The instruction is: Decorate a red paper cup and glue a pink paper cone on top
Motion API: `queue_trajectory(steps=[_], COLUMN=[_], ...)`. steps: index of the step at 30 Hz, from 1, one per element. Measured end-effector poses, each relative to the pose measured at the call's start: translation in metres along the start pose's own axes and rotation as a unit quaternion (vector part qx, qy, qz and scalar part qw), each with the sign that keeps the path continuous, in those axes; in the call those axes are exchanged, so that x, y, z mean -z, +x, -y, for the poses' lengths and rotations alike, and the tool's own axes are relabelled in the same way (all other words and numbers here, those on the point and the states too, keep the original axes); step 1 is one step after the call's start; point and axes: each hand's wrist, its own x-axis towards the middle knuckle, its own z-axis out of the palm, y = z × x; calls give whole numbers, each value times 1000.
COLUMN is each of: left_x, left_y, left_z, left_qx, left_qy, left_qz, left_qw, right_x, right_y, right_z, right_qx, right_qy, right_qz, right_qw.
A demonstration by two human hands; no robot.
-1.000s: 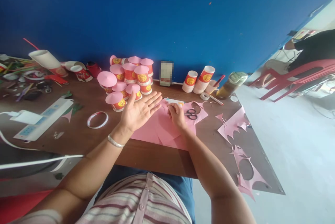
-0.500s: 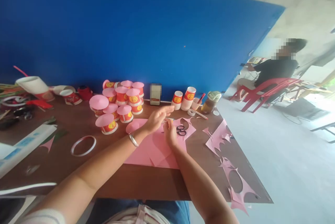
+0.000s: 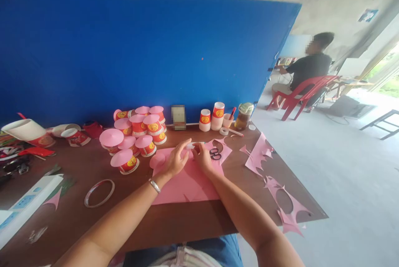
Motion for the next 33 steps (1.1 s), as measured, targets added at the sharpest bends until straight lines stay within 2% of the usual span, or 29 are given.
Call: queue_trajectory(steps=[3, 6, 11, 14, 17, 21, 25, 28, 33], left_x=[4, 1, -10, -12, -11, -8, -5, -4, -6], left_y=[0, -1, -6, -8, -8, -6, -5, -5, -5], left_z=[4, 10, 17, 21, 23, 21, 17, 15, 19], left_qx=[43, 81, 35, 20, 21, 34, 21, 22, 65], left_qy=[3, 23, 27, 43, 51, 53, 49, 38, 1], left_qz=[-15, -5, 4, -3, -7, -8, -19, -42, -83], left_qw=[999, 996, 999, 999, 998, 998, 998, 998, 994], right_x=[17, 43, 82, 88, 84, 76, 74, 79, 93], right_y=[17, 53, 128, 161, 182, 196, 201, 192, 161], right_z=[4, 14, 36, 41, 39, 36, 42, 52, 64], right_qx=[17, 47, 88, 84, 69, 48, 46, 47, 56], right_qy=[-57, -127, -250, -313, -360, -395, -403, -401, -376], right_qz=[10, 10, 28, 77, 118, 152, 160, 142, 87], right_qw=[998, 991, 964, 943, 923, 905, 900, 904, 921])
